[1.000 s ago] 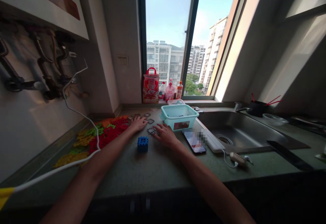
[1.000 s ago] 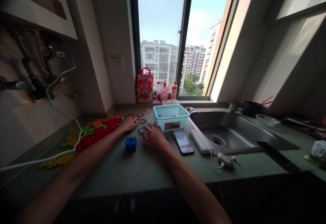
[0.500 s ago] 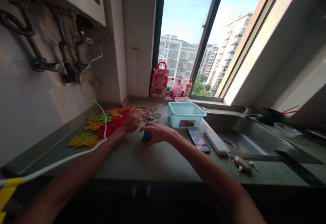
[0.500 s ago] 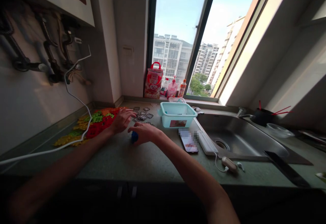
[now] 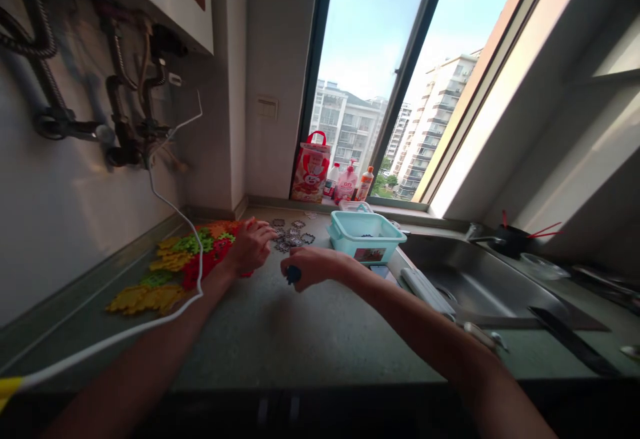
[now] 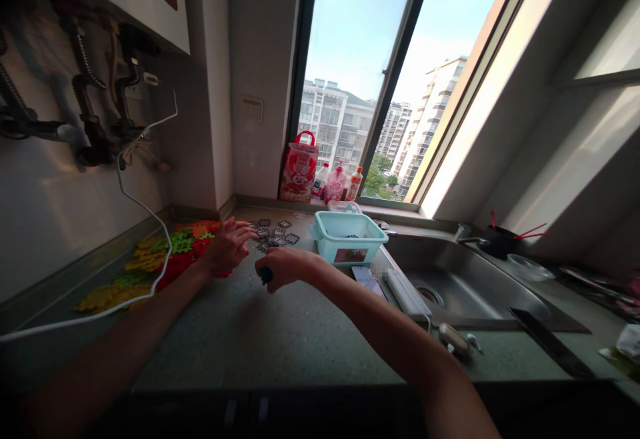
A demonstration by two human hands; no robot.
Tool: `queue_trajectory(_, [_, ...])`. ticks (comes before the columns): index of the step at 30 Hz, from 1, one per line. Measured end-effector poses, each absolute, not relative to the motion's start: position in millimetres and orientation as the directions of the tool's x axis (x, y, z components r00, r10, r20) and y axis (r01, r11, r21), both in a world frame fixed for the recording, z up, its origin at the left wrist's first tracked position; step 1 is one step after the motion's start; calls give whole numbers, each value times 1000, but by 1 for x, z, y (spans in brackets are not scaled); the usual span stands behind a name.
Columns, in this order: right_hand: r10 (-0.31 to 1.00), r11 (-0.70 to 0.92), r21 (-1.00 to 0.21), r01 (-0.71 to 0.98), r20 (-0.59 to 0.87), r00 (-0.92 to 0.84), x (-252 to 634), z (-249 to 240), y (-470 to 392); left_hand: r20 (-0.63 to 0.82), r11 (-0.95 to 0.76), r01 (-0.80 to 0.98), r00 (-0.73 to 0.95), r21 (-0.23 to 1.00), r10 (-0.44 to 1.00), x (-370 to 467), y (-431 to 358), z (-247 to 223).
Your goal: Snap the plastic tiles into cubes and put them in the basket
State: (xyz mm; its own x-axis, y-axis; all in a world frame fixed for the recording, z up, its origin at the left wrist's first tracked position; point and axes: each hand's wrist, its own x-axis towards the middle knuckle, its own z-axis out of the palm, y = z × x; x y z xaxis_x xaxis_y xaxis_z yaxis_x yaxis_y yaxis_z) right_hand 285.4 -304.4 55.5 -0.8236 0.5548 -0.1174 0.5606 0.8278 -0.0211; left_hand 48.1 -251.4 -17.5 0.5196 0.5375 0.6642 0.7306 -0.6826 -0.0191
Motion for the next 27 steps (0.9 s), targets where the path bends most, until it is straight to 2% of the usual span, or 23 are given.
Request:
queue_trajectory(4, [655, 755, -50, 653, 104, -749, 335, 110, -275, 657, -667, 744, 528, -51, 539, 49, -246, -21])
queue_trajectory(7, [800, 596, -74, 800, 151, -581, 392, 137, -240, 665, -627, 776, 503, -67, 552, 49, -242, -22])
queue_trajectory(8, [860, 505, -101, 857, 140, -490, 411, 139, -229, 669, -614, 786, 495, -72, 555, 49, -241, -23])
queue_trajectory(10, [977, 213, -156, 964, 1, -215, 441, 133, -211, 673, -594, 800, 486, -86, 558, 49, -240, -24])
queue_trajectory(14, [988, 0, -138, 990, -151, -21, 472, 97, -188, 663, -576, 810, 490, -107, 566, 50, -241, -25])
queue_trajectory(20, [964, -118, -152, 981, -254, 77, 479, 58, -167, 643, -555, 823, 490, -120, 588, 51, -242, -27])
queue_trajectory(27, [968, -79, -148, 986, -246, 41, 477, 53, -160, 599, -537, 839, 473, -83, 646, 53, -242, -30])
